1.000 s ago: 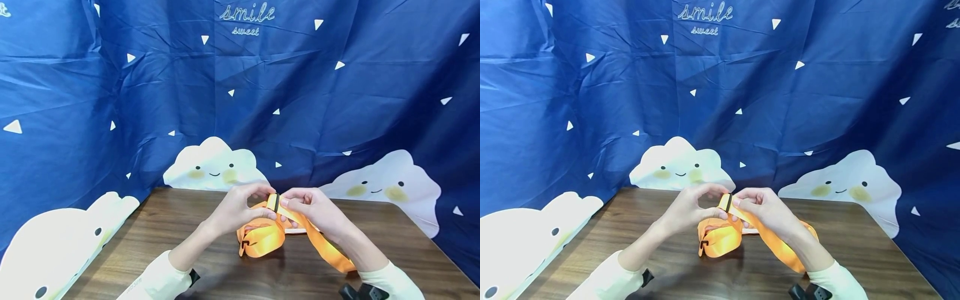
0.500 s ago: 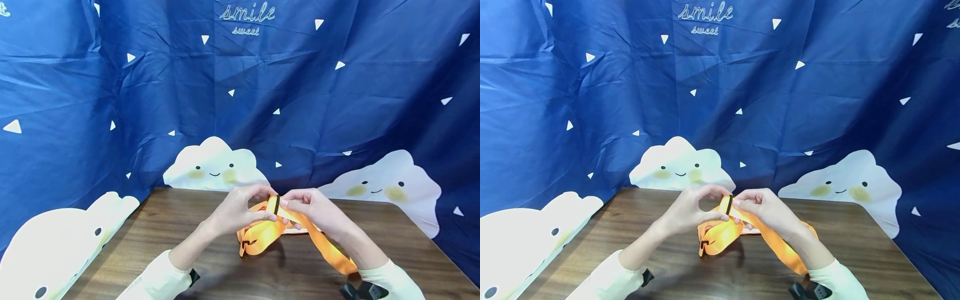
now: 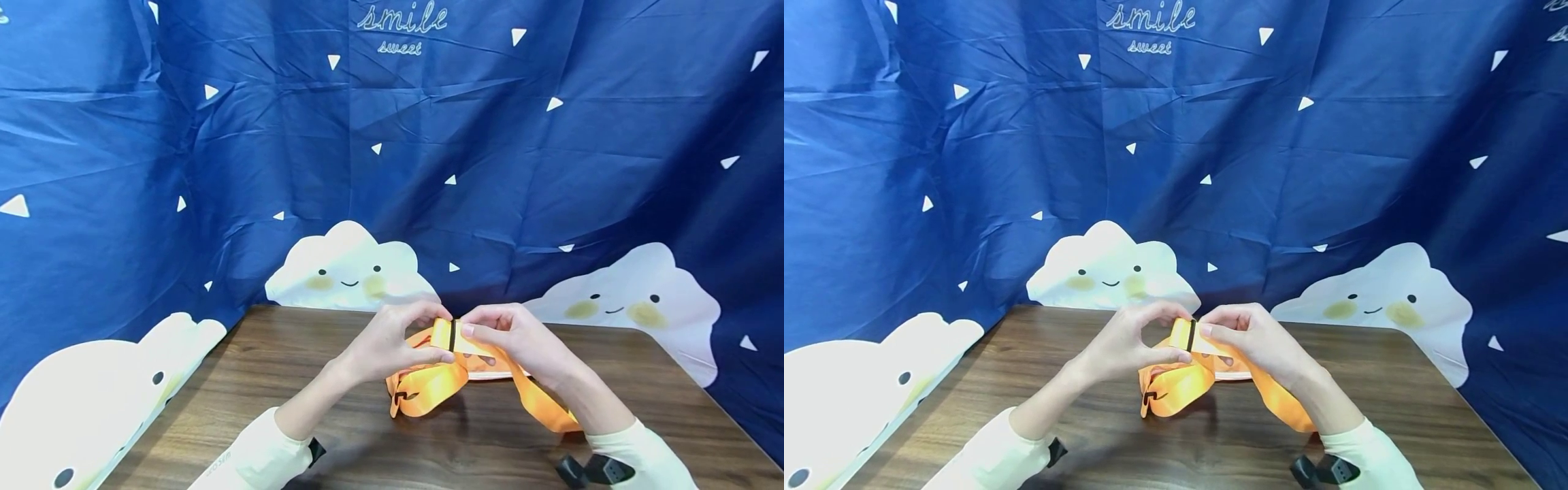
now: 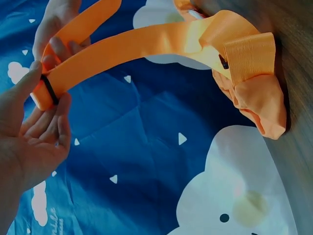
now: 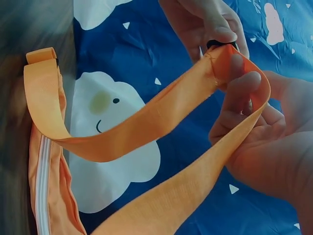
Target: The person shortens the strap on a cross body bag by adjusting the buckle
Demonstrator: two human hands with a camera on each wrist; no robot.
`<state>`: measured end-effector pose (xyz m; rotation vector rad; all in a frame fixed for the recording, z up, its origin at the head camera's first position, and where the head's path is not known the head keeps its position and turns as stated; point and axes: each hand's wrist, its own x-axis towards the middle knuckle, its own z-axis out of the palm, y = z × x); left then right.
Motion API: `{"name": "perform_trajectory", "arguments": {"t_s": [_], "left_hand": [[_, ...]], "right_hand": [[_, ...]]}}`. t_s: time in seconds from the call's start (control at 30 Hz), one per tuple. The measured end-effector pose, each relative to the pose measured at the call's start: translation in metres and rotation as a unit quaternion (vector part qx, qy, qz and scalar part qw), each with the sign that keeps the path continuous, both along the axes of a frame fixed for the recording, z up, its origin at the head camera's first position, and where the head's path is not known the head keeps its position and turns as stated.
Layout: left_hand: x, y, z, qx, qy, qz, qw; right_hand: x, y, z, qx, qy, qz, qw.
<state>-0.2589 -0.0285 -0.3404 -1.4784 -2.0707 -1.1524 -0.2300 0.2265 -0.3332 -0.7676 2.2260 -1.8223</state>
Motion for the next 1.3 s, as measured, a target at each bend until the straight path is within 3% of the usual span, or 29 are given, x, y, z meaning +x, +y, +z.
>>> {"name": "perform_trajectory", "arguments": {"t_s": [0.17, 0.5, 0.83, 1.03, 1.3], "left_hand": [[0.001, 0.001, 0.000, -0.001, 0.005, 0.004, 1.0000], [0.000, -0.005, 0.006, 0.011, 0.016, 0.000, 0.9998], [-0.001, -0.003, 0.007, 0.011, 0.011, -0.013, 0.9998], [0.002, 0.000, 0.004, -0.005, 0.001, -0.012, 0.9999], [0.002, -0.002, 0.004, -0.002, -0.001, -0.002, 1.0000]], "right_hand": [[0.001, -0.005, -0.003, -0.035, -0.018, 0.034, 0.9986], [-0.003, 0.009, -0.001, 0.022, 0.023, -0.042, 0.9986], [-0.004, 0.008, 0.000, 0.021, 0.036, -0.012, 0.9990], [0.000, 0.001, 0.001, 0.020, 0.018, 0.008, 0.9996], [-0.002, 0.005, 0.001, 0.034, 0.014, -0.011, 0.9993]]}}
